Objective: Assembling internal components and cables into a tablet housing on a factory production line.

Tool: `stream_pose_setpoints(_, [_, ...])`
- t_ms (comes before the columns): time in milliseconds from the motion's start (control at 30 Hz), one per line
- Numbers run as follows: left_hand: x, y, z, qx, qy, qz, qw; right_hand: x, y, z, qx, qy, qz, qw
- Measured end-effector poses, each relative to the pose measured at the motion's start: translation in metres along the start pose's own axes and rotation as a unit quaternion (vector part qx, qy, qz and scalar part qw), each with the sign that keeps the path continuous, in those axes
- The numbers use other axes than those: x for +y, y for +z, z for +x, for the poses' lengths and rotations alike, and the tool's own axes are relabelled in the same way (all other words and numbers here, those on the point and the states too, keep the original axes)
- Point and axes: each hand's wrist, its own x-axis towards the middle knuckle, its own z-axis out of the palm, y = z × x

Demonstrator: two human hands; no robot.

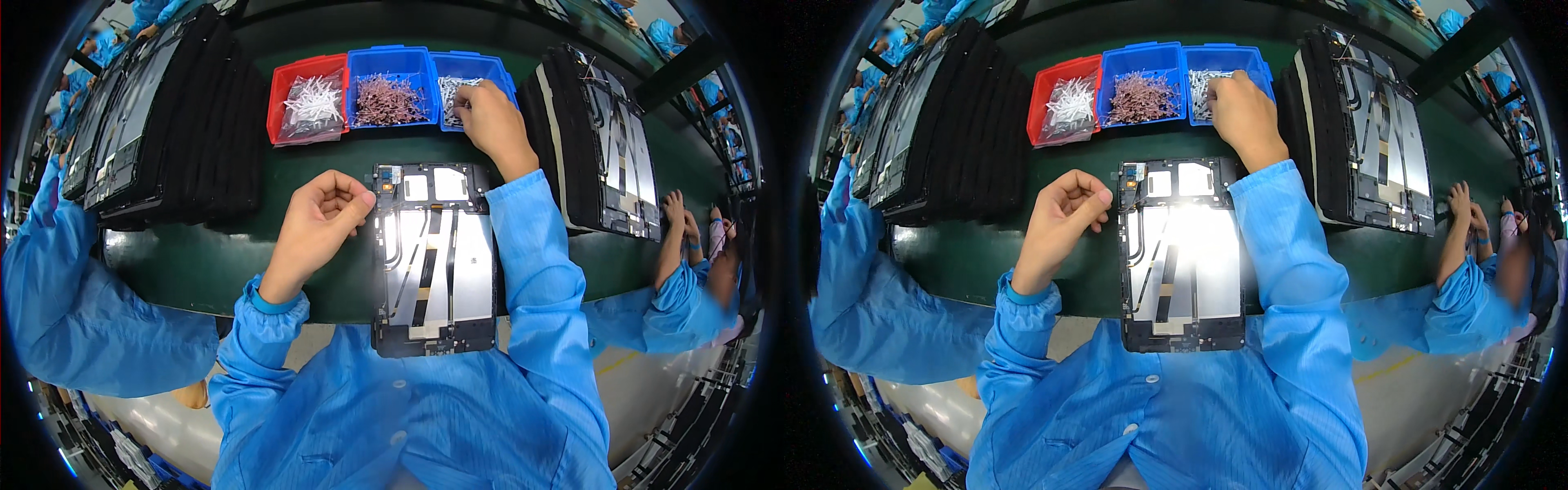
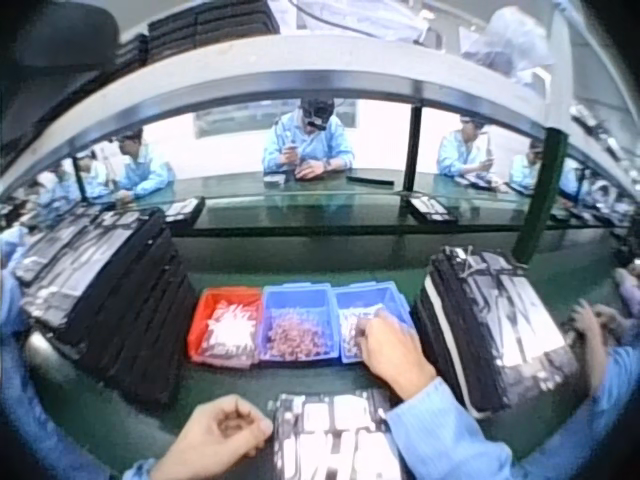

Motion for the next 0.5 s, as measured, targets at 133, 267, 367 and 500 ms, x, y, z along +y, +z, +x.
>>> stream_pose_setpoints(133, [-0.002,0.001,0.0,0.0,0.011,-0.001,1.0,0.0,-0.008,-0.01,0.033,0.007,0.018,0.999])
stream_pose_setpoints(267, [0.005,0.01,0.009,0.001,0.03,-0.013,0.999,0.001,-0.009,-0.013,0.098,-0.009,0.092,0.991])
stream_pose_setpoints(367, [0.011,0.022,0.019,0.0,0.034,-0.016,0.999,0.0,-0.003,-0.014,0.125,-0.005,0.127,0.984])
stream_pose_setpoints(500, [0.018,0.034,0.044,0.004,0.052,-0.002,0.999,0.0,0.002,-0.018,0.161,0.016,0.189,0.969])
